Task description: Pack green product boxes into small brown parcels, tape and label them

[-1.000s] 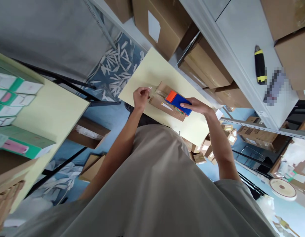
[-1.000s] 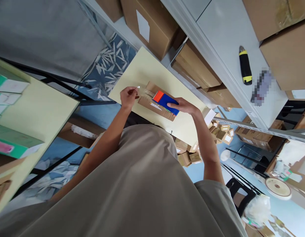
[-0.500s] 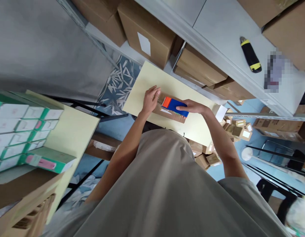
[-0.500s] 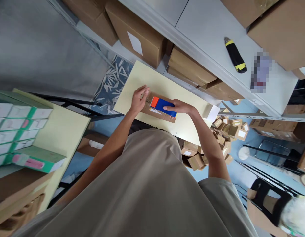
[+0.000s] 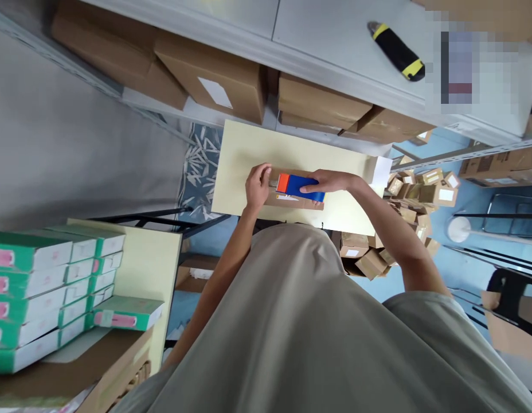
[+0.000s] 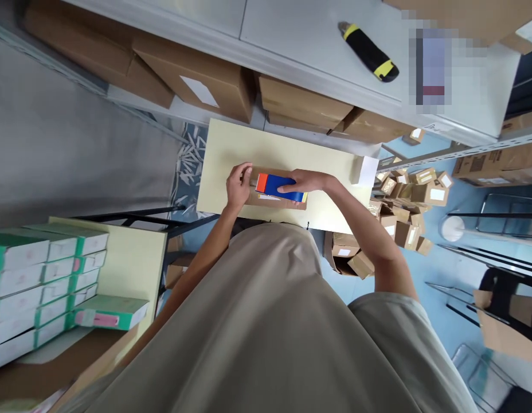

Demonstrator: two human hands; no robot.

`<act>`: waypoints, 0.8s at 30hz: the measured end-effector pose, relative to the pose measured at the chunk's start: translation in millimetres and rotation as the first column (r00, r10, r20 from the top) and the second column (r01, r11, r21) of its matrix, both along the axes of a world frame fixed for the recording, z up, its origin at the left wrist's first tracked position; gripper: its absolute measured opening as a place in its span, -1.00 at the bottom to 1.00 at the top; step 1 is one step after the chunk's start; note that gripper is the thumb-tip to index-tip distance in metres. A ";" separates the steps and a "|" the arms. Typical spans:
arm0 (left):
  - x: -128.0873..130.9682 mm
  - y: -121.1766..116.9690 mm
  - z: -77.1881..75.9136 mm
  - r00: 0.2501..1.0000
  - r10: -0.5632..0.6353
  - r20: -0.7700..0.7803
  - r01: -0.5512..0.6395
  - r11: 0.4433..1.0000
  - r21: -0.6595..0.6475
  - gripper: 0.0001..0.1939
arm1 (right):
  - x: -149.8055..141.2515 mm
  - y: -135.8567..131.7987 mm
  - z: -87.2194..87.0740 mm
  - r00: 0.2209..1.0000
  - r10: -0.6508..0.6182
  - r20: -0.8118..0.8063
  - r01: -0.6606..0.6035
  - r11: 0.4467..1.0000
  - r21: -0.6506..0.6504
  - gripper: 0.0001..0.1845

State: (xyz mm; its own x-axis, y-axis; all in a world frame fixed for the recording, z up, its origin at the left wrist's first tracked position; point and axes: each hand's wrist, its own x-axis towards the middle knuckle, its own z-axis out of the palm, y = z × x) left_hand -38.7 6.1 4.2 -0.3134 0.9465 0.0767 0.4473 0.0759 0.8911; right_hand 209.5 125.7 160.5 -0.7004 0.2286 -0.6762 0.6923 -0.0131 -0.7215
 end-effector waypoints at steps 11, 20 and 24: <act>3.0 3.8 4.2 0.999 0.034 0.034 -0.032 0.999 -0.039 -0.50 | 164.4 35.5 56.1 0.894 -0.069 0.443 0.033 0.996 0.088 -0.37; -1.9 5.2 -3.7 1.000 0.013 -0.023 -0.014 1.000 -0.015 -0.52 | 181.8 28.8 22.2 0.860 -0.098 0.501 0.128 0.992 -0.025 -0.36; -1.6 5.1 -1.9 0.999 0.019 -0.038 -0.021 0.999 -0.042 -0.54 | 163.8 20.5 -8.4 0.860 -0.148 0.489 0.192 0.981 -0.039 -0.27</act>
State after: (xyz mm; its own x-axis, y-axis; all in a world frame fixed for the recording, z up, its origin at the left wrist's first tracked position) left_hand -40.3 11.2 2.3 -0.3297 0.9428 0.0487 0.4785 0.1224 0.8695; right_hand 373.3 146.2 152.2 -0.2384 0.2419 -0.9406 0.9342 -0.2077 -0.2902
